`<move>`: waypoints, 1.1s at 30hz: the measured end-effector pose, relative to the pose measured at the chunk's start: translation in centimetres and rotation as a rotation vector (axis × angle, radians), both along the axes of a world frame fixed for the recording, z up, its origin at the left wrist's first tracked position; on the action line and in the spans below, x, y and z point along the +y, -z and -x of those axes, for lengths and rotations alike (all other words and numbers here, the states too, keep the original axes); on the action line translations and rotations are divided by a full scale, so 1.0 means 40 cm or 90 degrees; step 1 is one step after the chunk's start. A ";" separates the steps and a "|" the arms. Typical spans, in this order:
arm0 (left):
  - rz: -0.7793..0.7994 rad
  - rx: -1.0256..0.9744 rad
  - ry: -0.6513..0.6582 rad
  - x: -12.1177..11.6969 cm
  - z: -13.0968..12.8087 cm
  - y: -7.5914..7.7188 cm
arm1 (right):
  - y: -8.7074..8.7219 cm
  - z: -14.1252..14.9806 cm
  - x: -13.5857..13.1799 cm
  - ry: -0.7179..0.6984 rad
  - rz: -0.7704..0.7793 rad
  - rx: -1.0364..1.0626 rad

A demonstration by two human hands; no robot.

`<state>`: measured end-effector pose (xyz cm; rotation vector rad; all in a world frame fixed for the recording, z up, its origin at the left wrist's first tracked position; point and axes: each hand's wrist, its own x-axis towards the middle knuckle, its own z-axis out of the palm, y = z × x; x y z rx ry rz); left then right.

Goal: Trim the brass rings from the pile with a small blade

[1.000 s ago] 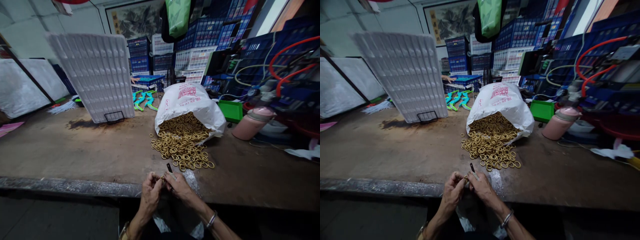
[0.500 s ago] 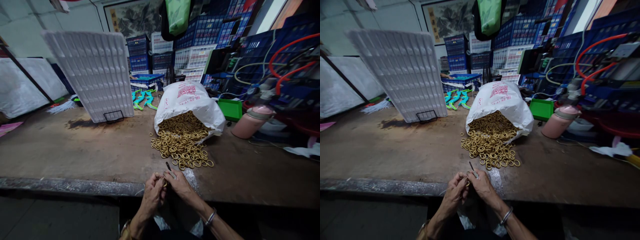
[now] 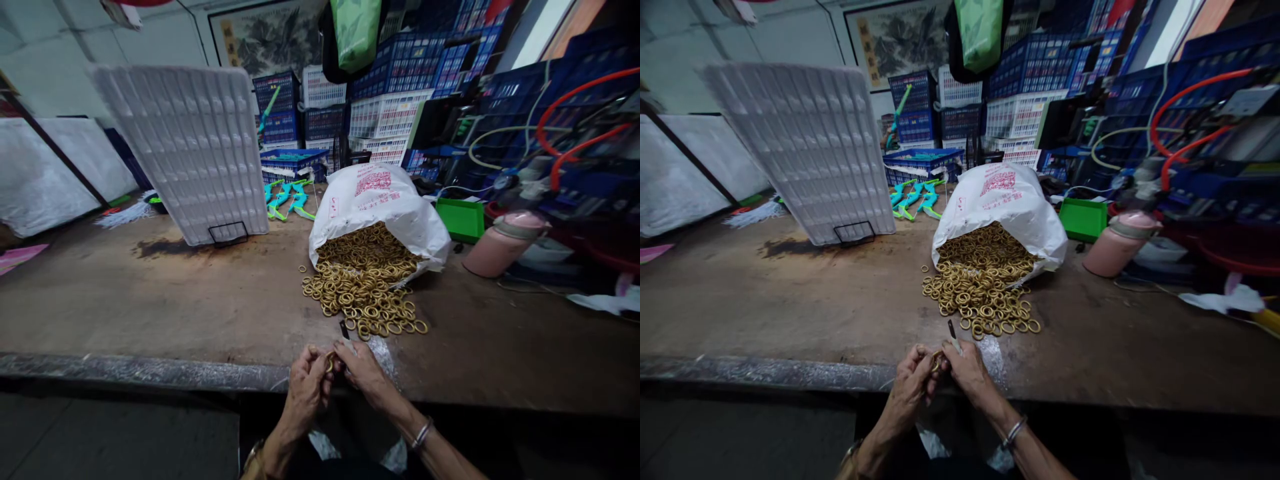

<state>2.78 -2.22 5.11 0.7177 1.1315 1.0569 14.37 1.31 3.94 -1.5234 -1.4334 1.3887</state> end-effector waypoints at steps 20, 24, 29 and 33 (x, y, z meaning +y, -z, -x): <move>-0.037 0.040 0.063 -0.040 0.024 -0.010 | 0.000 -0.045 0.000 -0.143 -0.240 -0.622; 0.019 -0.005 0.207 -0.100 0.032 0.004 | 0.015 -0.082 0.021 -0.059 -0.274 -0.607; 0.164 -0.009 0.278 -0.129 0.023 0.144 | 0.029 -0.126 0.041 0.057 -0.250 -0.568; 0.310 0.001 0.123 -0.110 -0.003 0.242 | 0.026 -0.129 0.048 0.056 -0.223 -0.591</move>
